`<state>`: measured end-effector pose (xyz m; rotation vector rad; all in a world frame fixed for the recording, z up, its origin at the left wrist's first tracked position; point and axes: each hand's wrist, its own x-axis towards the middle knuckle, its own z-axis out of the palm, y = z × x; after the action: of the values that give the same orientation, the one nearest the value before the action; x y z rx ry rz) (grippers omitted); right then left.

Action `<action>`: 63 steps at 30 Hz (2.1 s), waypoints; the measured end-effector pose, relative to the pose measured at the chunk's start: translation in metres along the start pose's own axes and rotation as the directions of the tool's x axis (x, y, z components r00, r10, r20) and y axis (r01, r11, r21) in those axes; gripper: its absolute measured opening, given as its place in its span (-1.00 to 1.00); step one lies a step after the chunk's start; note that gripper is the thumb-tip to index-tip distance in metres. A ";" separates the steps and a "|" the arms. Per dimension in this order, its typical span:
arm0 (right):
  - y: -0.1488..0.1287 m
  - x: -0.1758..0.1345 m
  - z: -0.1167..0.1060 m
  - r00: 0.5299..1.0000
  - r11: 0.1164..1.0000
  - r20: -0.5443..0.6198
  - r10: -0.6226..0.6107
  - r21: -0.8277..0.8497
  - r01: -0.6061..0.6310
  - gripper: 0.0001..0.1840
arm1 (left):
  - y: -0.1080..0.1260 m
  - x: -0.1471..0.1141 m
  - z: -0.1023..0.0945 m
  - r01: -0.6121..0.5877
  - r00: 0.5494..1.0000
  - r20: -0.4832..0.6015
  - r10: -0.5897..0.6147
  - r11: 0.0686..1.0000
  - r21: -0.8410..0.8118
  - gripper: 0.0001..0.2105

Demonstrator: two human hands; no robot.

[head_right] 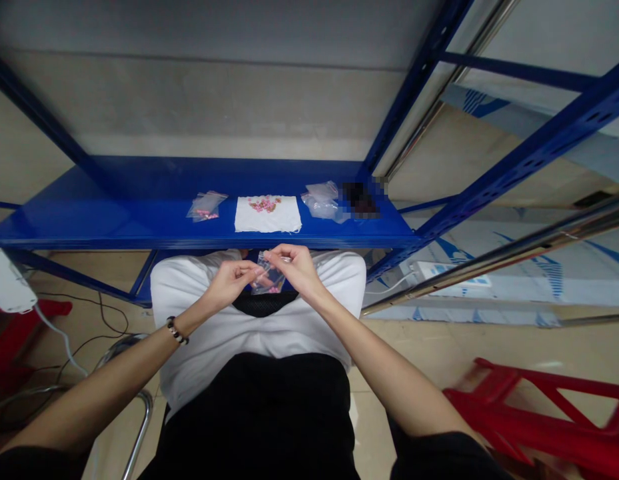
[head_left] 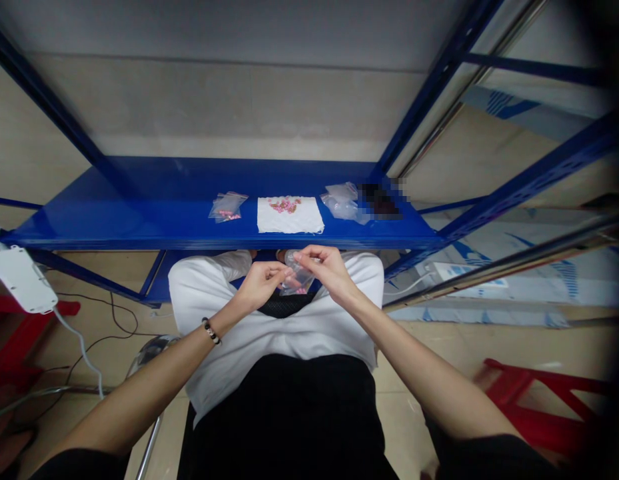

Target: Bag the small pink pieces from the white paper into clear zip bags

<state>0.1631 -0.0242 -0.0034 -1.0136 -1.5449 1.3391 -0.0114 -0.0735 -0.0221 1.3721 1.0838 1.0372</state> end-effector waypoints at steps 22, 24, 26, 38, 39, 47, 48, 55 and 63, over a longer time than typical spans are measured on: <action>-0.003 -0.006 0.009 0.996 0.992 0.083 0.030 0.121 -0.040 -0.67 | 0.002 0.004 -0.012 -0.126 0.957 -0.279 0.082 0.981 -0.145 -0.70; -0.003 -0.007 0.011 0.997 0.990 0.076 0.026 0.133 -0.036 -0.68 | 0.002 0.004 -0.012 -0.145 0.956 -0.274 0.104 0.981 -0.132 -0.73; -0.002 -0.008 0.012 0.998 0.989 0.061 0.018 0.144 -0.026 -0.69 | 0.002 0.003 -0.012 -0.161 0.954 -0.275 0.121 0.979 -0.128 -0.74; -0.006 -0.010 0.017 0.984 0.994 0.170 -0.061 0.105 0.044 -0.68 | 0.009 0.000 -0.007 -0.148 0.978 -0.170 0.121 0.976 -0.159 -0.72; -0.006 -0.011 0.017 0.983 0.994 0.174 -0.063 0.100 0.046 -0.68 | 0.009 0.000 -0.007 -0.150 0.977 -0.175 0.125 0.978 -0.142 -0.72; -0.001 -0.010 0.015 0.981 0.992 0.190 -0.046 0.124 0.023 -0.69 | 0.004 0.001 -0.008 -0.177 0.976 -0.149 0.159 0.978 -0.113 -0.73; -0.001 -0.009 0.015 0.979 0.991 0.196 -0.048 0.129 0.023 -0.70 | 0.003 0.001 -0.008 -0.179 0.976 -0.147 0.162 0.978 -0.111 -0.73; 0.002 -0.008 0.017 0.974 0.992 0.220 -0.064 0.120 0.038 -0.69 | 0.002 0.001 -0.007 -0.164 0.979 -0.137 0.150 0.982 -0.098 -0.72; 0.003 -0.006 0.013 0.977 0.991 0.195 -0.092 0.115 0.070 -0.74 | 0.003 0.003 -0.010 -0.179 0.974 -0.155 0.167 0.981 -0.070 -0.74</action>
<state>0.1528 -0.0340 -0.0077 -0.7601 -1.6237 1.4859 -0.0203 -0.0686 -0.0183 1.3562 1.0293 1.3160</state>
